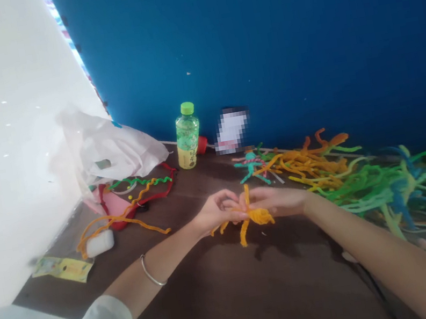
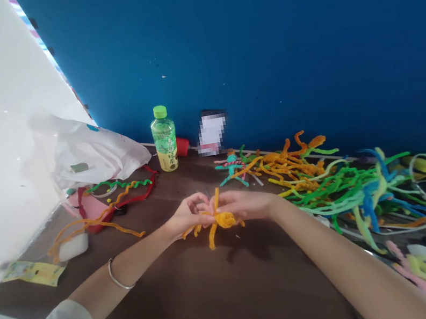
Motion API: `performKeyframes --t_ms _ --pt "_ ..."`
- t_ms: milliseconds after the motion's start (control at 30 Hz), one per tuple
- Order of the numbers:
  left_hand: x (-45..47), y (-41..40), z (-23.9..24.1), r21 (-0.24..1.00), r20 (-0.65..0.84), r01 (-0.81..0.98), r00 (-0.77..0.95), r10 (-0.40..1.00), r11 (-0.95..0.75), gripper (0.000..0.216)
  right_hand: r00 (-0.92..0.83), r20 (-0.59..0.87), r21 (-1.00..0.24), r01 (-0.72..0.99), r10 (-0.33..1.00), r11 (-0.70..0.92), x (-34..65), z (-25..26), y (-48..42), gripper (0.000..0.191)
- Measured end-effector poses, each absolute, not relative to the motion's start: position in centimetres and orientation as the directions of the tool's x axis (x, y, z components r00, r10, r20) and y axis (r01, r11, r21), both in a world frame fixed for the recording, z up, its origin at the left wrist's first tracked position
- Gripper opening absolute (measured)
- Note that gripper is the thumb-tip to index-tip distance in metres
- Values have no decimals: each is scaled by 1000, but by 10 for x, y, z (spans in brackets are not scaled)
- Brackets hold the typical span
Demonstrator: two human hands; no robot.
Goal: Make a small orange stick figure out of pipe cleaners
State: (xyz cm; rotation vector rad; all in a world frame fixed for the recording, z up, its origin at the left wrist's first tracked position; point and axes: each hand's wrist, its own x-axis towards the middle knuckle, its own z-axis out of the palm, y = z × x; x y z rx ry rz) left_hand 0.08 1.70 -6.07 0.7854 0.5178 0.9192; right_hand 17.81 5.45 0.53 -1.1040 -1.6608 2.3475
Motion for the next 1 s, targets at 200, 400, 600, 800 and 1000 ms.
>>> performKeyframes --t_ms 200,400,600,800,1000 --pt "-2 17 -58 775 -107 -456 588 802 438 46 -769 -538 -841 518 346 -156 180 18 60 39" --pt "-4 18 -57 779 -86 -449 616 783 438 42 -734 -577 -809 574 359 -127 176 22 60 40" --pt "-5 20 -56 762 -98 -468 601 793 449 38 -712 -522 -846 500 470 -184 177 19 53 41" --pt "-5 23 -60 723 -135 -494 585 800 483 41 -694 -477 -862 490 539 -132 177 14 48 42" --pt "-7 23 -59 690 -151 -490 623 768 533 37 -733 -357 -838 526 579 148 172 33 49 35"
